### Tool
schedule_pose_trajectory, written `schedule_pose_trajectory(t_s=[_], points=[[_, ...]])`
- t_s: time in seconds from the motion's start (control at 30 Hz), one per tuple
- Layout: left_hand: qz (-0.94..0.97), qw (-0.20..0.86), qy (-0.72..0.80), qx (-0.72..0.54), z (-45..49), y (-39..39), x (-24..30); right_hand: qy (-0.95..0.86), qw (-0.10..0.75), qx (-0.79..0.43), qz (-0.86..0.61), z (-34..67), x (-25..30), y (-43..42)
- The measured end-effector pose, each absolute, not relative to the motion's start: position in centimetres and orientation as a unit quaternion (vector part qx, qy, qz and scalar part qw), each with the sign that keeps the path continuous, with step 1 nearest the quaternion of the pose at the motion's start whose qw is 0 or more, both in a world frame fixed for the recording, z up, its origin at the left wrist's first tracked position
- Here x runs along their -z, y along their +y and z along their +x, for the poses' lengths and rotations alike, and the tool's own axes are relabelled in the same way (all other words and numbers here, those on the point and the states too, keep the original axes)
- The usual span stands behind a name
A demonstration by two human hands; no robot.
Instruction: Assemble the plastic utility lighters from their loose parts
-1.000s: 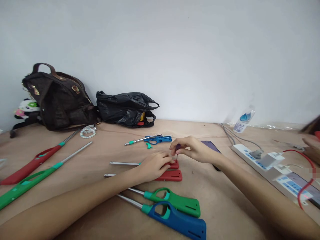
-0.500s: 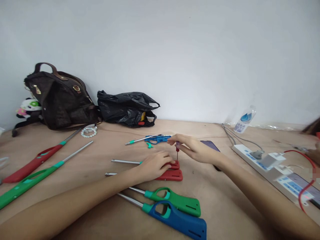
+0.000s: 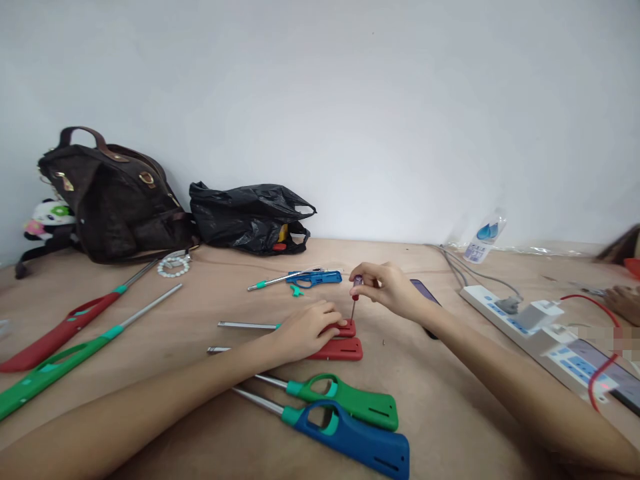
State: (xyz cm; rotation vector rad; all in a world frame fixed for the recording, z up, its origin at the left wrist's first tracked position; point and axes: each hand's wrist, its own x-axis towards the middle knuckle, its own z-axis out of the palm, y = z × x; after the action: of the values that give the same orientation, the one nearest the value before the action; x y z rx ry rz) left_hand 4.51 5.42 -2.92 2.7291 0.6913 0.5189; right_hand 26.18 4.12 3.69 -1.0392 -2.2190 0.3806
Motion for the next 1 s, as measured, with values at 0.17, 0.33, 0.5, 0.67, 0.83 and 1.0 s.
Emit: schedule_pose_trajectory(t_s=[0.17, 0.33, 0.5, 0.67, 0.83, 1.0], points=[[0.944, 0.135, 0.239, -0.183, 4.5, 5.4, 2.8, -0.868, 0.281, -0.149, -0.381, 26.4, -4.5, 3.6], [0.946, 0.130, 0.237, -0.179, 4.4, 5.4, 2.8, -0.899, 0.228, -0.111, -0.356, 27.0, -6.2, 3.2], [0.945, 0.133, 0.242, -0.178, 4.5, 5.3, 2.6, -0.896, 0.209, -0.044, -0.390, 26.7, -5.9, 3.0], [0.944, 0.137, 0.248, -0.170, 4.5, 5.3, 2.6, -0.888, 0.228, -0.061, -0.395, 26.3, -5.4, 3.0], [0.945, 0.131, 0.244, -0.173, 4.4, 5.6, 2.9, -0.821, 0.284, -0.004, -0.495, 27.2, -5.9, 3.7], [0.946, 0.130, 0.245, -0.170, 4.4, 5.4, 2.7, -0.785, -0.004, 0.133, -0.605, 27.5, -5.2, 4.6]])
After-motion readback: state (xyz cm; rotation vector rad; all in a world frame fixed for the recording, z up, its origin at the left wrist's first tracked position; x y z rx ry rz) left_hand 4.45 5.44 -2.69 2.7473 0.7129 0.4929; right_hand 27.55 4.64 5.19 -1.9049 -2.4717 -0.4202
